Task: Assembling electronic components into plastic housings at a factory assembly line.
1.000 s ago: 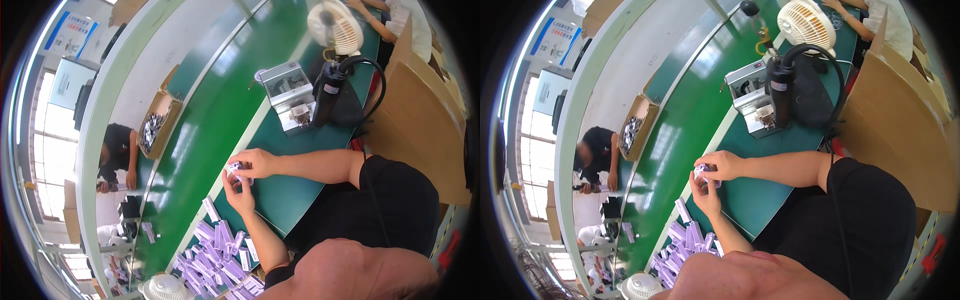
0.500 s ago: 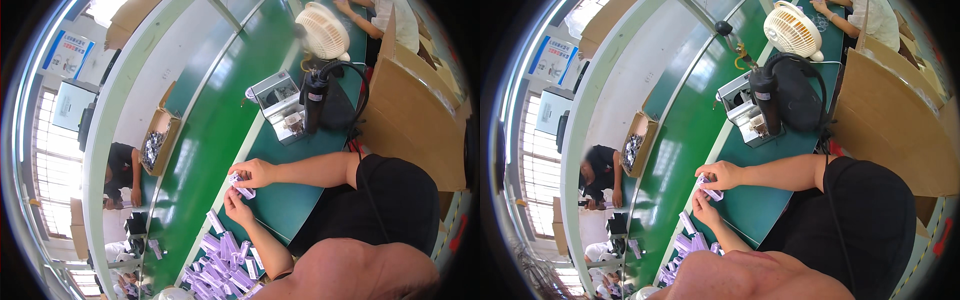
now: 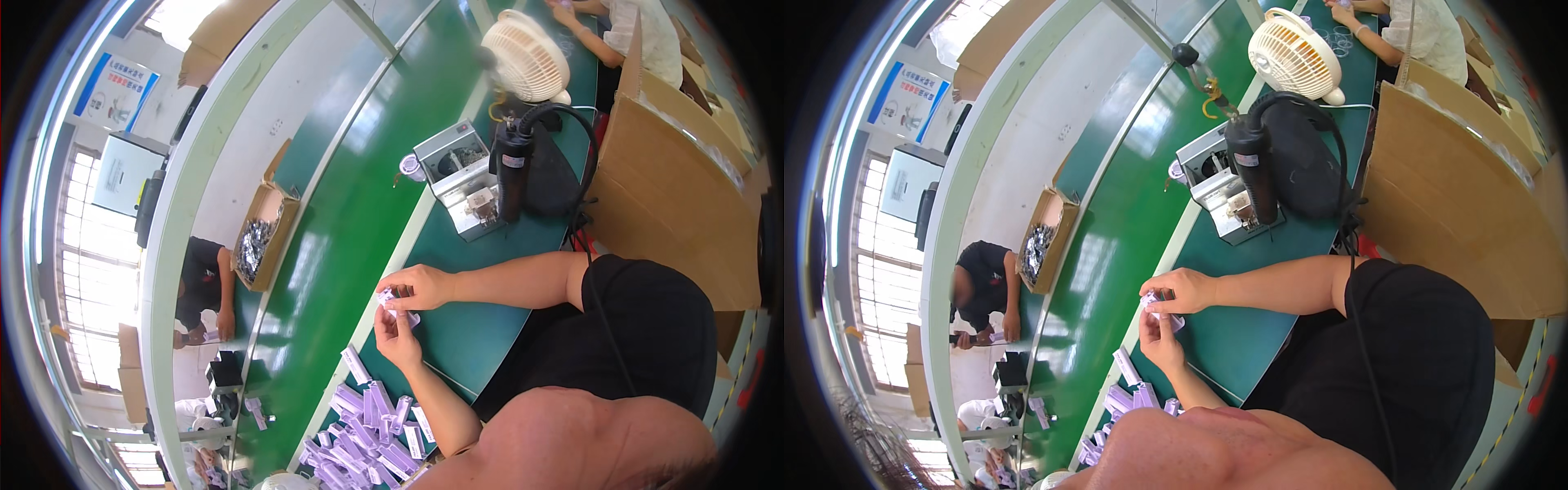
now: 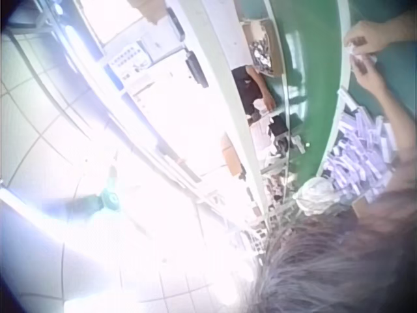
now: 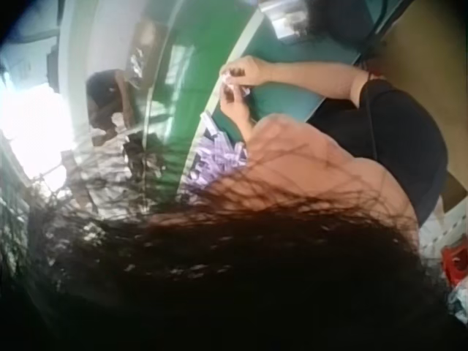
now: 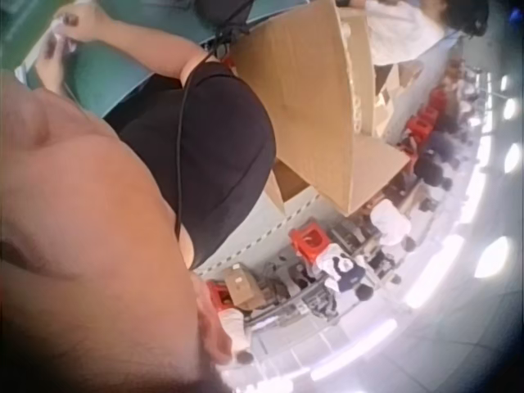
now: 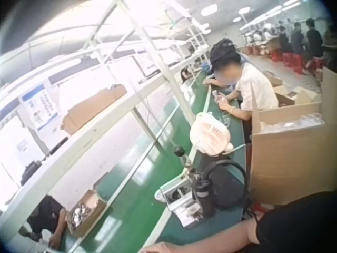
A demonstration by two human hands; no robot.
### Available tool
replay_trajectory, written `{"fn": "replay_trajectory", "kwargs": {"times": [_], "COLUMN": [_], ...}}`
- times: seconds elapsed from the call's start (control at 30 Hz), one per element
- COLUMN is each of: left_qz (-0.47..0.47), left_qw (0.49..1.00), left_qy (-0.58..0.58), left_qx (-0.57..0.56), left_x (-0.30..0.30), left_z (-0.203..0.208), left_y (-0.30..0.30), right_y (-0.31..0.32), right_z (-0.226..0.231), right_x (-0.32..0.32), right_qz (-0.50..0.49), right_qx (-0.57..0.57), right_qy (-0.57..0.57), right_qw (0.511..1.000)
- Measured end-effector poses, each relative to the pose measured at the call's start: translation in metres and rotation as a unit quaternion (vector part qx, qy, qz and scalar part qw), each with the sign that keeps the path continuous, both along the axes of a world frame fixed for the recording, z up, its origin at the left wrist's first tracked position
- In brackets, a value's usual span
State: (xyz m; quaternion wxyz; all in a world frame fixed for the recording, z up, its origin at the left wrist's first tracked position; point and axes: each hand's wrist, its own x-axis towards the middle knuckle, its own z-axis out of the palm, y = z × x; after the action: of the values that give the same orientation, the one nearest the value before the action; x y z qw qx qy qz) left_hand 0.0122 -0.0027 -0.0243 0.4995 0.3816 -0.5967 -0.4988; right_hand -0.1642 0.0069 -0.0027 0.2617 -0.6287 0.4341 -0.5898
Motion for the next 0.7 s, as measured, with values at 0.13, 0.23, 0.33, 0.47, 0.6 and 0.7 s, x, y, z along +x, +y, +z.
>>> {"fn": "replay_trajectory", "kwargs": {"times": [0.13, 0.23, 0.33, 0.47, 0.6, 0.7], "left_qz": [0.013, 0.069, 0.126, 0.171, 0.164, 0.166], "left_qw": [1.000, 0.997, 0.992, 0.980, 0.969, 0.961], "left_qy": [0.023, 0.037, 0.029, 0.084, 0.167, 0.192], "left_qx": [-0.004, -0.016, 0.001, 0.063, 0.081, 0.106], "left_x": [-0.003, -0.002, 0.002, 0.006, 0.006, 0.007], "left_z": [0.002, 0.001, 0.004, 0.008, 0.002, 0.005], "left_y": [0.001, 0.001, 0.000, -0.001, -0.008, -0.011], "right_y": [-0.002, -0.003, -0.004, -0.011, -0.030, -0.047], "right_z": [-0.003, -0.004, -0.005, 0.004, 0.014, 0.023], "right_x": [0.002, 0.002, 0.001, 0.002, -0.006, -0.012], "right_qz": [0.001, -0.032, -0.071, -0.151, -0.216, -0.253], "right_qx": [0.024, 0.029, 0.018, -0.019, -0.067, 0.020], "right_qy": [-0.009, -0.008, -0.004, 0.053, 0.153, 0.239], "right_qw": [1.000, 0.999, 0.997, 0.987, 0.962, 0.937]}}
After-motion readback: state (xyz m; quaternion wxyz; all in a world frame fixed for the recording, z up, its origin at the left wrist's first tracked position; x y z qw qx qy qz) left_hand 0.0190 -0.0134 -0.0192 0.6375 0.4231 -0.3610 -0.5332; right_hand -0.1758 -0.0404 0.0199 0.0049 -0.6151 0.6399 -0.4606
